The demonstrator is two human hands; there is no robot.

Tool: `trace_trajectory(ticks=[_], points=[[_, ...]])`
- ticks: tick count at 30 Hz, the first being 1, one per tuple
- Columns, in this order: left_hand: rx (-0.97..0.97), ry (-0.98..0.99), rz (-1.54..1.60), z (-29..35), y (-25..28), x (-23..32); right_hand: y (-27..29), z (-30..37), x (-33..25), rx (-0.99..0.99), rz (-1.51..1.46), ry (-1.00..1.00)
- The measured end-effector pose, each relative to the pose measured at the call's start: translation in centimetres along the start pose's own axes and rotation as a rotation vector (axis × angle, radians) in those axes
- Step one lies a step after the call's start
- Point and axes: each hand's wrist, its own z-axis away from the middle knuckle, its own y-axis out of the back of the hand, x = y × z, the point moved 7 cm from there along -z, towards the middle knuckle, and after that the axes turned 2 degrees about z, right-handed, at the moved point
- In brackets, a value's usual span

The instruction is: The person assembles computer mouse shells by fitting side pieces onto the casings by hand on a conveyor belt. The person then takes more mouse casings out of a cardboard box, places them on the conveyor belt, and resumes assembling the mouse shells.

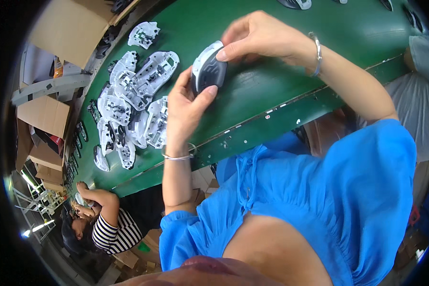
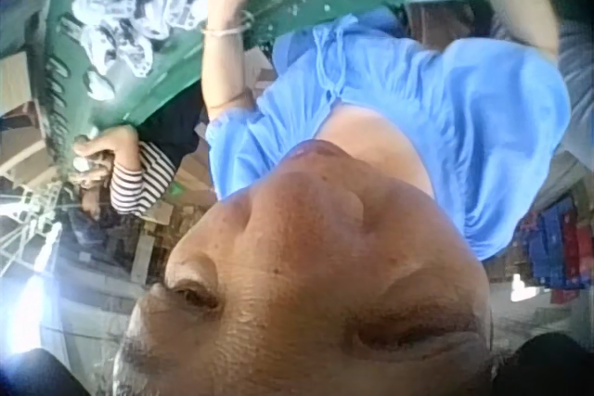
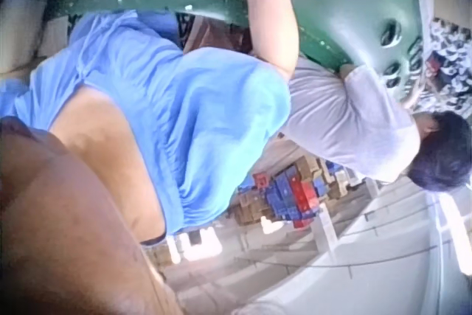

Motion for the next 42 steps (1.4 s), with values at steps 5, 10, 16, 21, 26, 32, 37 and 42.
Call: trace_trajectory(ticks=[5,10,16,21,26,32,37,42], points=[[-0.211,-0.129,-0.716,-1.1,-1.5,3.1,-2.7,0.2,-2.2,-0.195,0.717,0.384],[-0.311,-0.046,-0.756,-1.6,-0.9,3.3,-2.1,-1.2,-1.9,-0.302,0.443,0.157],[-0.298,0.069,-0.538,-2.9,-0.1,2.5,-1.9,-1.8,-3.1,-0.320,0.463,0.066],[-0.341,0.039,-0.550,-2.6,-0.1,2.6,-3.0,-1.7,-1.2,-0.357,0.460,0.162],[0.013,-0.514,-0.802,2.4,1.0,5.6,-2.2,0.4,-1.6,-0.032,0.804,0.419],[0.425,-0.509,-1.446,0.7,4.6,6.7,7.9,-2.1,-2.8,0.859,1.088,0.512],[0.514,-0.454,-1.680,-1.3,5.5,5.7,7.8,-2.6,-2.4,0.794,1.246,0.465],[0.014,-0.479,-1.027,0.1,2.3,8.4,9.0,-2.8,-5.9,0.687,0.862,0.534]])
